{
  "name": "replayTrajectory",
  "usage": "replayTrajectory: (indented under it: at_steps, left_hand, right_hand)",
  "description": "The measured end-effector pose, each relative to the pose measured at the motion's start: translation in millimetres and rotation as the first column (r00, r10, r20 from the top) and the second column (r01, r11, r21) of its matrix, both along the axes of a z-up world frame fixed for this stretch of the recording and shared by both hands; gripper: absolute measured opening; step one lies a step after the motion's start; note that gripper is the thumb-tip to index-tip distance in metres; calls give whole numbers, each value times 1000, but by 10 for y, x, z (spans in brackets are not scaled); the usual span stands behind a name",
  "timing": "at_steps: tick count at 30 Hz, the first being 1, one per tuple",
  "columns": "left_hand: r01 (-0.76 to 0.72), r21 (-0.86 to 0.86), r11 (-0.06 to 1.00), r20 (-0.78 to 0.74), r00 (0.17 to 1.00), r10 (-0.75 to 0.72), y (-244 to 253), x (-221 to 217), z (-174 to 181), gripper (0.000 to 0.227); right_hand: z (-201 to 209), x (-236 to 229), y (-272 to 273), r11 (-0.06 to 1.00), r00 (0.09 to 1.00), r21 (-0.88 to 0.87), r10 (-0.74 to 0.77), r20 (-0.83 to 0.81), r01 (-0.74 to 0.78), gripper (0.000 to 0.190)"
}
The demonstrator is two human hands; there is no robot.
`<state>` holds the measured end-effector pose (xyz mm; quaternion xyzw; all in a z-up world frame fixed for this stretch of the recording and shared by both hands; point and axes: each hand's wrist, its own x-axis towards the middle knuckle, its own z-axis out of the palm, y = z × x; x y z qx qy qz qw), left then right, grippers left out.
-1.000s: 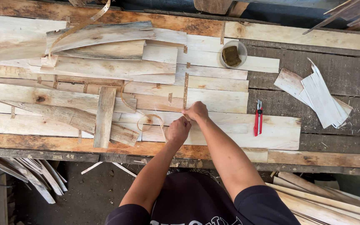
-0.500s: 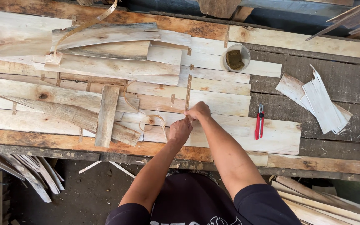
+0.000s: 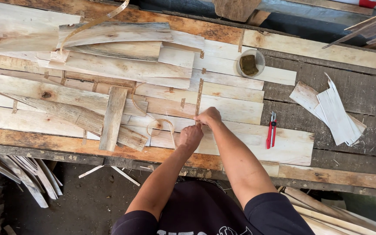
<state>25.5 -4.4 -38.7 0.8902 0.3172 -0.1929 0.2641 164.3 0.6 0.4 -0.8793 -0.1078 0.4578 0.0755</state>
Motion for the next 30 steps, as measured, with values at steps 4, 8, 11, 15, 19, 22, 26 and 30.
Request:
replayTrajectory:
  at_steps: [4,8,11,15,19,22,26,30]
  left_hand:
    - [321,3,947,-56,946,-321,-360,30,329,21]
    - [73,-129,989,369,929,-20,-463,-17,426,23]
    - [36,-140,989,433,901,29,-338,-177,346,19]
    - [-197,-192,962,286,926,246,-74,-399,696,18]
    - [-401,-129,907,572,717,398,45,-632,387,13]
    - [-452,-106,886,678,619,397,125,-747,378,12]
    - [-460,-233,857,574,646,503,162,-796,318,18]
    - [-455,-239,858,531,679,508,153,-807,326,20]
  right_hand:
    - [18,7,-17,1000,1000,-2,16,24,-16,43]
    - [-80,-3,-84,994,992,-9,111,63,-111,51]
    - [-72,-40,-126,987,980,15,159,122,-162,53]
    - [-191,-57,-220,972,967,91,203,153,-219,48]
    - [-107,-76,-296,978,976,135,136,168,-160,50]
    - [-31,-112,-332,977,978,145,133,162,-157,47]
    - [37,-105,-369,963,993,244,99,64,-112,38]
    - [-411,31,-635,854,988,514,1,-152,78,27]
